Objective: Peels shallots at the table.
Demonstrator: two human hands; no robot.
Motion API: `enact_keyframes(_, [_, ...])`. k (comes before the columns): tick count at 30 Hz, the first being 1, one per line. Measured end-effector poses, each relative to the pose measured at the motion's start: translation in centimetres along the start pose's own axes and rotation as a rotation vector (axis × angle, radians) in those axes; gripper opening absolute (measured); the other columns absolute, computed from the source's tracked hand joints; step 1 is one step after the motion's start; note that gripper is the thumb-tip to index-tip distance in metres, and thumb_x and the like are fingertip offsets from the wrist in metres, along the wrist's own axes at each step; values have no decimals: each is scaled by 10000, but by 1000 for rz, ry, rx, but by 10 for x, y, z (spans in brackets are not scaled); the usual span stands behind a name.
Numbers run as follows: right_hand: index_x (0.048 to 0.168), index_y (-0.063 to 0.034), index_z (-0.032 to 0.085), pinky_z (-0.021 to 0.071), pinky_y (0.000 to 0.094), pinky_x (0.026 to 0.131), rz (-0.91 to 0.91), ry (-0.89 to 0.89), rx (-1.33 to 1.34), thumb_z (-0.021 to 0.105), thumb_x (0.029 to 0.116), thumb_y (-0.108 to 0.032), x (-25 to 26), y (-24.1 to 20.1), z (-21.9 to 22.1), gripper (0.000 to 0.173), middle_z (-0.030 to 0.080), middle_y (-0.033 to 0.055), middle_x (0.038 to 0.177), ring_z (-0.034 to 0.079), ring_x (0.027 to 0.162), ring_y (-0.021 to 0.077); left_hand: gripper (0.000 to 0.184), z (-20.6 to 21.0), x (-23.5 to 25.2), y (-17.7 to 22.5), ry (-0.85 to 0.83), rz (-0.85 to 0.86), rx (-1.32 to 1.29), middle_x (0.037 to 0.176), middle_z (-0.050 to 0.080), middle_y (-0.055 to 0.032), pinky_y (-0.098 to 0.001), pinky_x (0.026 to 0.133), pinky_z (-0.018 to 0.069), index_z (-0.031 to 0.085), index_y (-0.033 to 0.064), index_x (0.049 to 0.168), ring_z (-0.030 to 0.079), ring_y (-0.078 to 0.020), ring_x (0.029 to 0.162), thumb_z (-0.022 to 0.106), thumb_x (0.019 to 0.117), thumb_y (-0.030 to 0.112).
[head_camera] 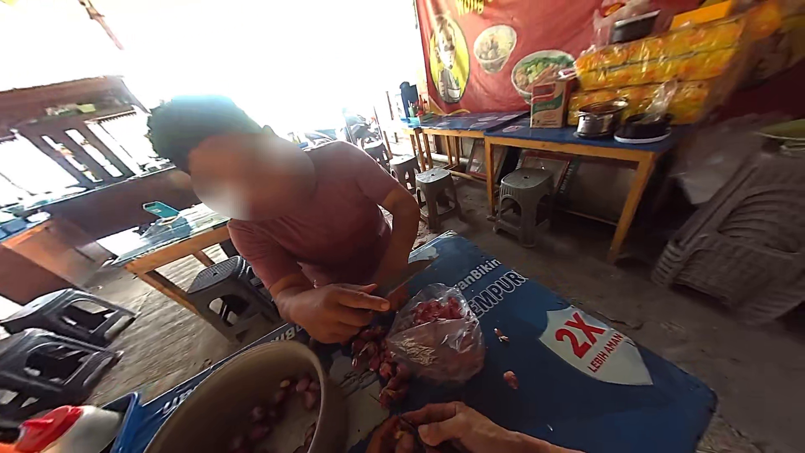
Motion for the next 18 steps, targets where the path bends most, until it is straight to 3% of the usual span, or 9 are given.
enact_keyframes(3, [1349,-107,618,431,198,423,6,-8,18,541,1031,-179,2,3,2,335,617,-6,755,510,494,53,260,-3,-1,0,27,-19,17,946,730,-48,-275,790,614,593,-135,1185,709,-62,815,598,975,18])
enact_keyframes(9, [1396,-109,567,445,195,420,18,63,14,529,1042,-203,0,-2,-6,368,621,18,750,537,494,64,262,-3,-4,5,27,-11,-36,973,734,-51,-283,760,626,594,-112,1232,720,-90,817,539,1003,2])
enact_keyframes(13, [1436,-125,520,460,196,399,12,80,-12,494,1049,-197,-3,-17,-10,394,596,1,689,535,457,59,351,-6,-2,0,72,-64,-117,1049,727,-89,-340,810,625,472,-96,1297,731,-163,906,575,976,1])
enact_keyframes(18, [1519,-161,446,461,194,409,35,37,-121,480,1050,-216,-7,-16,-5,473,606,-7,748,532,475,57,310,-11,2,-1,100,-102,-176,1086,711,-115,-337,852,620,565,-88,1256,722,-178,939,599,968,19])
Point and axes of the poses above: each hand's wrist, its own x-axis towards the middle knuckle, its own z-axis out of the palm, y = z × x, the point moved 8 cm from there along x, towards the middle knuckle
